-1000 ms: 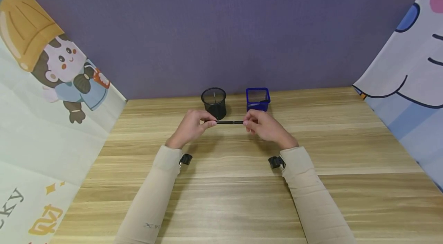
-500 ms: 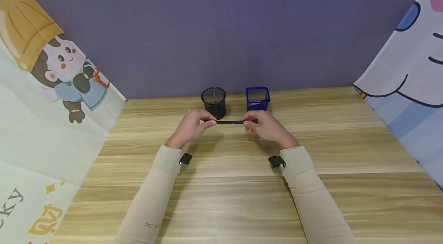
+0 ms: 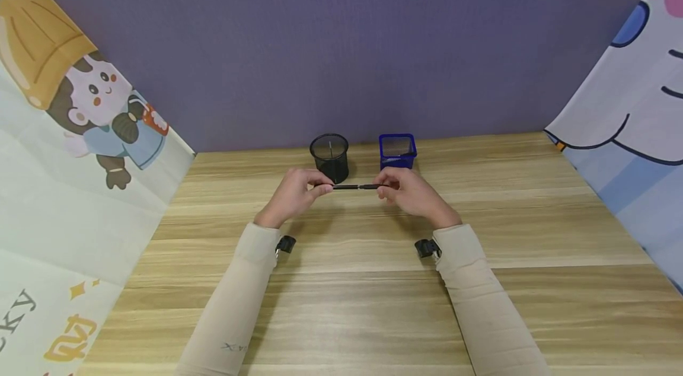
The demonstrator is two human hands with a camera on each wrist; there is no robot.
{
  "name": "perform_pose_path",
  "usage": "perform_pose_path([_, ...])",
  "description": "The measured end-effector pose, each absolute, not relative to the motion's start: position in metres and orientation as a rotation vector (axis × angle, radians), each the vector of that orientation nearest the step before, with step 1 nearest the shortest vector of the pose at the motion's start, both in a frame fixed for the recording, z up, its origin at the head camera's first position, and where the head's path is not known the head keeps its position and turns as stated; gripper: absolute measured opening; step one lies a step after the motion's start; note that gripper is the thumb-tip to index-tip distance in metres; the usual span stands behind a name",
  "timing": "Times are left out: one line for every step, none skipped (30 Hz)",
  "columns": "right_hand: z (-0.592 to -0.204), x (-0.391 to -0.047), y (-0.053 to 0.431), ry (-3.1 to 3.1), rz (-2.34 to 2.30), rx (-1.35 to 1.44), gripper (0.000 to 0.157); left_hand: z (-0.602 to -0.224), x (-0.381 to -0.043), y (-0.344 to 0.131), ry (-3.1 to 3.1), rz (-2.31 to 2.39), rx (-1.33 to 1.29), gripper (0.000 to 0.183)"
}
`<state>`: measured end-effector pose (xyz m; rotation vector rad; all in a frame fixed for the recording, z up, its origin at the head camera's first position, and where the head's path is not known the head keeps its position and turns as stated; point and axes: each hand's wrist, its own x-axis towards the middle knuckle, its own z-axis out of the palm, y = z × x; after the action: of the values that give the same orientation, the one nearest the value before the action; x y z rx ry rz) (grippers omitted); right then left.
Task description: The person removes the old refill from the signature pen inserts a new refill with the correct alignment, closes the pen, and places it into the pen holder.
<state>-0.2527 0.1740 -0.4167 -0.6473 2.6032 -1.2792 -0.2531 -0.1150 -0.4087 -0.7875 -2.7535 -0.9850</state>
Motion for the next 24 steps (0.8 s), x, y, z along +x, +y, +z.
perform_pose_path([-0.4167, -0.2528, 0.1744, 2.603, -1.279, -0.648, 0.015, -0.4089, -0.2534, -0.115, -2.755, -0.984, -0.786, 0.016])
perform_pose_path([-0.4168, -0.2528, 0.1747, 2.602, -1.279, -0.649, 0.016, -0.4091, -0.2537, -0.115, -2.756, -0.983, -0.785, 0.016])
perform_pose_path([-0.4168, -0.2529, 0.1749, 2.602, -1.279, -0.651, 0.015, -0.4093, -0.2539, -0.115, -2.756, -0.986, -0.783, 0.015])
perform_pose_path([-0.4167, -0.2528, 0.175, 2.6, -1.282, -0.652, 0.015, -0.4095, -0.254, -0.1151, -2.757, -0.99, -0.782, 0.015])
perform_pose_path([-0.4166, -0.2528, 0.1751, 2.597, -1.284, -0.652, 0.015, -0.4096, -0.2542, -0.115, -2.756, -0.995, -0.781, 0.014])
perform_pose_path([-0.4166, -0.2529, 0.1752, 2.594, -1.287, -0.651, 0.015, -0.4097, -0.2543, -0.115, -2.755, -1.0, -0.78, 0.013])
perform_pose_path([-0.4167, -0.253, 0.1753, 2.592, -1.288, -0.649, 0.015, -0.4098, -0.2545, -0.115, -2.756, -1.001, -0.778, 0.013])
perform_pose_path([-0.4169, -0.2532, 0.1755, 2.591, -1.287, -0.648, 0.015, -0.4097, -0.2545, -0.1149, -2.757, -1.002, -0.776, 0.013])
perform_pose_path([-0.417, -0.2534, 0.1756, 2.589, -1.288, -0.648, 0.015, -0.4095, -0.2543, -0.1149, -2.758, -1.003, -0.775, 0.013])
perform_pose_path([-0.4172, -0.2538, 0.1758, 2.588, -1.289, -0.648, 0.015, -0.4092, -0.2543, -0.1149, -2.758, -1.004, -0.773, 0.013])
perform_pose_path([-0.4174, -0.2543, 0.1759, 2.587, -1.289, -0.645, 0.015, -0.4089, -0.2541, -0.1149, -2.759, -1.004, -0.769, 0.014])
perform_pose_path([-0.4175, -0.2545, 0.1761, 2.589, -1.286, -0.644, 0.015, -0.4086, -0.254, -0.1149, -2.76, -1.004, -0.768, 0.015])
perform_pose_path([-0.4173, -0.2546, 0.1763, 2.59, -1.285, -0.642, 0.015, -0.4083, -0.2538, -0.115, -2.761, -1.005, -0.766, 0.015])
perform_pose_path([-0.4171, -0.2544, 0.1766, 2.591, -1.284, -0.643, 0.016, -0.4081, -0.2537, -0.1151, -2.761, -1.009, -0.766, 0.016])
perform_pose_path([-0.4166, -0.2543, 0.1768, 2.592, -1.284, -0.641, 0.016, -0.4079, -0.2537, -0.1153, -2.761, -1.014, -0.764, 0.016])
perform_pose_path([-0.4163, -0.254, 0.1773, 2.595, -1.282, -0.637, 0.016, -0.408, -0.2538, -0.1154, -2.761, -1.017, -0.765, 0.016])
perform_pose_path([-0.4158, -0.2537, 0.1775, 2.598, -1.279, -0.633, 0.016, -0.4081, -0.2541, -0.1156, -2.761, -1.019, -0.765, 0.016])
perform_pose_path([-0.415, -0.2531, 0.1778, 2.601, -1.277, -0.63, 0.016, -0.4083, -0.2543, -0.1158, -2.76, -1.021, -0.766, 0.017])
perform_pose_path([-0.4143, -0.2526, 0.178, 2.602, -1.275, -0.627, 0.016, -0.4085, -0.2546, -0.1161, -2.761, -1.021, -0.765, 0.017])
perform_pose_path([-0.414, -0.2524, 0.1785, 2.603, -1.272, -0.626, 0.016, -0.4087, -0.2549, -0.1162, -2.76, -1.019, -0.767, 0.017])
perform_pose_path([-0.4136, -0.2523, 0.1787, 2.604, -1.272, -0.621, 0.016, -0.4088, -0.2552, -0.1165, -2.759, -1.017, -0.768, 0.017])
perform_pose_path([-0.4134, -0.2522, 0.1791, 2.603, -1.271, -0.619, 0.016, -0.409, -0.2555, -0.1167, -2.76, -1.015, -0.769, 0.017])
perform_pose_path([-0.4132, -0.2521, 0.1792, 2.604, -1.271, -0.618, 0.016, -0.4089, -0.2556, -0.1169, -2.759, -1.014, -0.768, 0.017])
perform_pose_path([-0.413, -0.2521, 0.1795, 2.604, -1.272, -0.619, 0.016, -0.4087, -0.2554, -0.1173, -2.758, -1.016, -0.768, 0.017])
